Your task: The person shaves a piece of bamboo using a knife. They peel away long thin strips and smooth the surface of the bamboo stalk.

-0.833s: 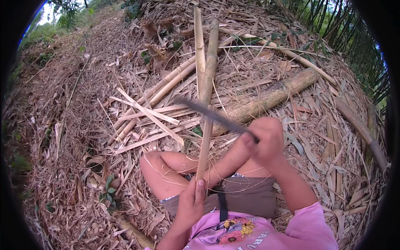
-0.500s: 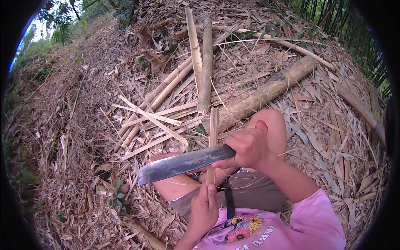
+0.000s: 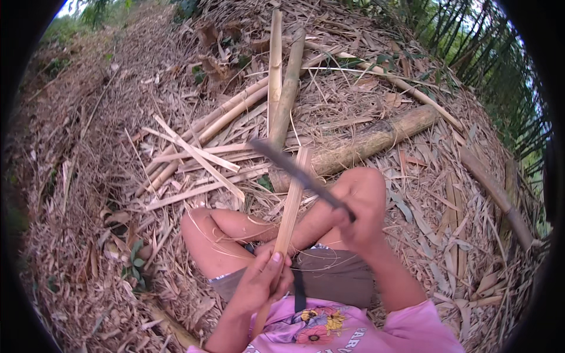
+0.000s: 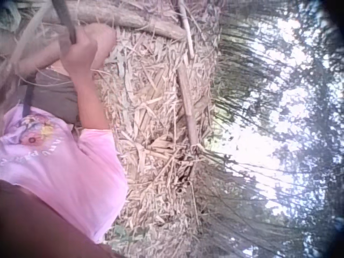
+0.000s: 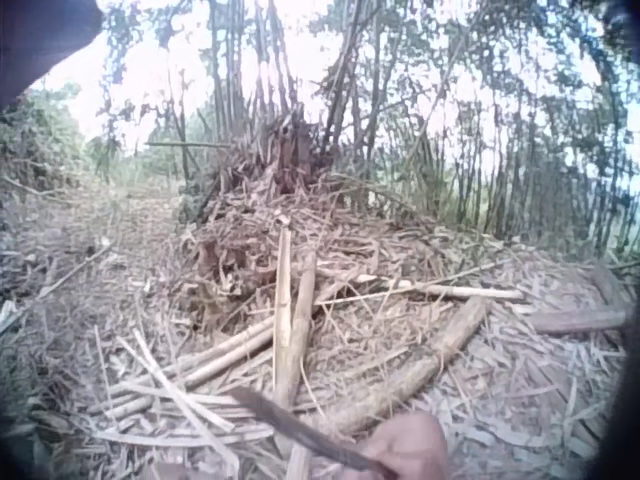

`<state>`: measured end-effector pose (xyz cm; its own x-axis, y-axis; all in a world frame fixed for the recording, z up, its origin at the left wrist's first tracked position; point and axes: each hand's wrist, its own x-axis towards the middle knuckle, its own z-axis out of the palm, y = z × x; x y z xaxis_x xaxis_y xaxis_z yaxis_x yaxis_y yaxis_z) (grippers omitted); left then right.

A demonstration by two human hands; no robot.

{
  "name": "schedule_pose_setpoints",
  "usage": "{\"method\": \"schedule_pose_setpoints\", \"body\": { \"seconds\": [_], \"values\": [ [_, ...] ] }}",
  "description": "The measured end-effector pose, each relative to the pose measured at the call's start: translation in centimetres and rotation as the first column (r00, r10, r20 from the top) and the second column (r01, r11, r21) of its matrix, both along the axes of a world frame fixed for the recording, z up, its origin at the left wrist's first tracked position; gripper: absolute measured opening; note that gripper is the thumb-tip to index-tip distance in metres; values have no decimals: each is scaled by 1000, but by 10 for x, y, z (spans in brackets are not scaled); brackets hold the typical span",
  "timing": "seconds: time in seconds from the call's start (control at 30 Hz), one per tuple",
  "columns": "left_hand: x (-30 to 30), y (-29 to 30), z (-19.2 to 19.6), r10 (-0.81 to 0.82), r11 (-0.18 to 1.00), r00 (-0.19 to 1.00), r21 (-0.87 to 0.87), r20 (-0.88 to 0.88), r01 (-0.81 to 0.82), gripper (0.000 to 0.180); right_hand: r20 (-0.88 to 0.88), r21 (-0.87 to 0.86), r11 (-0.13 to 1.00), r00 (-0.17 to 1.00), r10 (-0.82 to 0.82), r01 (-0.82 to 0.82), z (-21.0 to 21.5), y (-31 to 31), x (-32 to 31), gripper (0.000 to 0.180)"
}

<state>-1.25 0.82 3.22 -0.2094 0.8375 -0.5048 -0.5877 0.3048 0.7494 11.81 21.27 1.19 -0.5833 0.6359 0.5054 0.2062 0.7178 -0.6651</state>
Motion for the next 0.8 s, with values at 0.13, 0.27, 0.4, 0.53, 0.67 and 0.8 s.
{"method": "schedule_pose_setpoints", "body": {
  "seconds": [0.13, 0.27, 0.4, 0.53, 0.67, 0.8],
  "values": [
    [4, 7, -3, 12, 1000, 1000, 3, -2, -12, 29, 249, 197, 975, 967, 52, -103, 8, -39, -3, 61],
    [24, 9, -10, 143, 982, 923, -66, -357, -177, 27, 276, 269, 945, 955, 108, -184, 10, -47, -12, 61],
    [17, 5, -5, 74, 991, 957, -90, -280, -103, 29, 269, 358, 919, 961, 68, -165, 6, -23, -17, 62],
    [22, 4, -19, 79, 997, 992, -13, -97, -81, 29, 260, 143, 990, 965, -44, 7, -26, 22, -13, 63],
    [12, 4, -12, 87, 996, 994, -25, -66, -89, 31, 329, 329, 909, 933, 145, -257, 13, -29, -18, 64],
    [15, 7, -7, 92, 991, 989, -85, -112, -102, 32, 323, 453, 841, 934, 155, -296, 10, -12, -19, 61]
  ]
}}
